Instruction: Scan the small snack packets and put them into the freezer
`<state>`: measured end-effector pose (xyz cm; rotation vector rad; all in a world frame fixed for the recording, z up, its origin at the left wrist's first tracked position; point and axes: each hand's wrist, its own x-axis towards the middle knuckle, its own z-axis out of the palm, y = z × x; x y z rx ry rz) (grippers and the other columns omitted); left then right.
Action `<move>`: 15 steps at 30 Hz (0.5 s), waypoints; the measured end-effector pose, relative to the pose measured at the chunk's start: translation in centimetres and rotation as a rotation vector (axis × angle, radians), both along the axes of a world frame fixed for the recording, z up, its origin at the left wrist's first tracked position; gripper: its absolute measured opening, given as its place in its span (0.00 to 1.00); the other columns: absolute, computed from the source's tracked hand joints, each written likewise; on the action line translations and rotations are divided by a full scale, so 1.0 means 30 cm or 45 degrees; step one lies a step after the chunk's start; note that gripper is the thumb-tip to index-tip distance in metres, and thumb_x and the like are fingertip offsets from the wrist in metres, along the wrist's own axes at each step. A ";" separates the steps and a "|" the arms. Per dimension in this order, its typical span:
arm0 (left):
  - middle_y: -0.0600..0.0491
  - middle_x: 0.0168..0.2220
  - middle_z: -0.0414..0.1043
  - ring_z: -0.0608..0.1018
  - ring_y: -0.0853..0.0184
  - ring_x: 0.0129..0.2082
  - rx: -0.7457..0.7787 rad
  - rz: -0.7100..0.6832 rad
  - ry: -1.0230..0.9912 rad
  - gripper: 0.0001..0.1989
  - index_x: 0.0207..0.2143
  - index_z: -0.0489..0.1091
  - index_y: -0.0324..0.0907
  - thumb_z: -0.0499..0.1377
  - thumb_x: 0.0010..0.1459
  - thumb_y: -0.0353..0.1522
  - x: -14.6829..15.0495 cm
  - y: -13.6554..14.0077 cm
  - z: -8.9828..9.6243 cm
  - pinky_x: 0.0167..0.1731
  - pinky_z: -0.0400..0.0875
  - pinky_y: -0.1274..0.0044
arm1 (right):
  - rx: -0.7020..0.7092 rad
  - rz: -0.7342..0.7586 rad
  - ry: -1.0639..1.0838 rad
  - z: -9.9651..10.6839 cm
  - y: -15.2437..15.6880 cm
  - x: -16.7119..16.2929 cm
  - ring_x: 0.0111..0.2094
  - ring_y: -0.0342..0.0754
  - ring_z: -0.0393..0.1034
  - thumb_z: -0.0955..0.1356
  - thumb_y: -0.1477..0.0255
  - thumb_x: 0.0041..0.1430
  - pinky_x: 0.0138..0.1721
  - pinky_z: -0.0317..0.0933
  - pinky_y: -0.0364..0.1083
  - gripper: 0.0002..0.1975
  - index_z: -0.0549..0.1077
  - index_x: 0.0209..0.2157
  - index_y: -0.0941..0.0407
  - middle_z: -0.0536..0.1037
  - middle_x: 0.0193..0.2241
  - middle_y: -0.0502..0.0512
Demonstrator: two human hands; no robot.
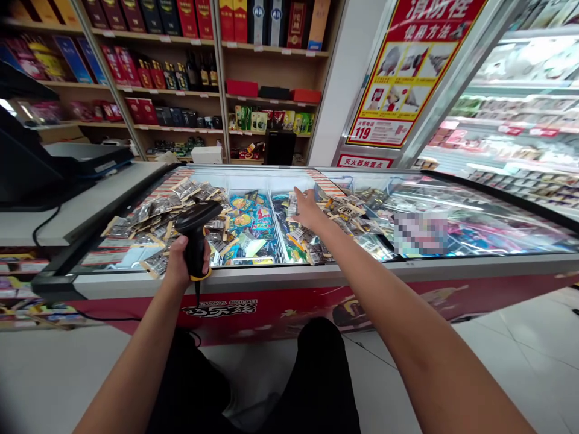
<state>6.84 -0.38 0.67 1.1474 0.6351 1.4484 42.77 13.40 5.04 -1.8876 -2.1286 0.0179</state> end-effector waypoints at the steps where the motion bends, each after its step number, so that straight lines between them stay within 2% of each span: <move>1: 0.58 0.20 0.71 0.69 0.69 0.10 0.006 0.000 0.000 0.32 0.44 0.72 0.40 0.63 0.56 0.59 0.000 0.001 -0.001 0.09 0.61 0.79 | 0.065 0.020 0.031 -0.005 -0.010 -0.013 0.65 0.72 0.69 0.74 0.63 0.63 0.69 0.58 0.63 0.54 0.46 0.81 0.58 0.53 0.73 0.80; 4: 0.57 0.20 0.71 0.70 0.68 0.10 0.025 -0.010 0.013 0.31 0.45 0.72 0.39 0.62 0.58 0.59 0.002 0.002 -0.005 0.10 0.61 0.79 | 0.238 0.115 0.130 -0.017 -0.034 -0.054 0.64 0.70 0.70 0.70 0.65 0.66 0.68 0.60 0.61 0.51 0.43 0.81 0.59 0.59 0.71 0.78; 8: 0.57 0.19 0.71 0.69 0.69 0.09 0.021 0.003 0.026 0.30 0.43 0.71 0.40 0.62 0.58 0.58 0.006 0.001 -0.002 0.09 0.61 0.79 | 0.341 0.156 0.454 -0.019 -0.053 -0.129 0.66 0.68 0.68 0.72 0.62 0.64 0.65 0.64 0.61 0.59 0.33 0.82 0.58 0.67 0.69 0.74; 10: 0.57 0.19 0.71 0.69 0.69 0.10 0.018 0.007 0.029 0.30 0.43 0.70 0.40 0.63 0.59 0.58 0.007 0.000 0.000 0.10 0.61 0.78 | 0.369 0.148 0.642 -0.020 -0.063 -0.182 0.65 0.68 0.70 0.74 0.59 0.62 0.63 0.67 0.61 0.61 0.33 0.82 0.57 0.70 0.68 0.72; 12: 0.58 0.20 0.71 0.69 0.69 0.10 0.020 -0.003 0.024 0.29 0.43 0.70 0.40 0.63 0.59 0.58 0.007 0.000 -0.001 0.10 0.61 0.78 | 0.349 0.206 0.787 -0.028 -0.075 -0.242 0.65 0.67 0.71 0.74 0.56 0.62 0.61 0.69 0.61 0.60 0.38 0.82 0.56 0.73 0.66 0.71; 15: 0.57 0.20 0.71 0.69 0.69 0.10 0.012 -0.042 0.025 0.30 0.43 0.70 0.40 0.61 0.60 0.59 0.002 0.004 -0.007 0.10 0.60 0.79 | 0.259 0.329 0.943 -0.060 -0.092 -0.330 0.61 0.67 0.75 0.74 0.50 0.62 0.58 0.72 0.62 0.47 0.61 0.75 0.54 0.78 0.61 0.69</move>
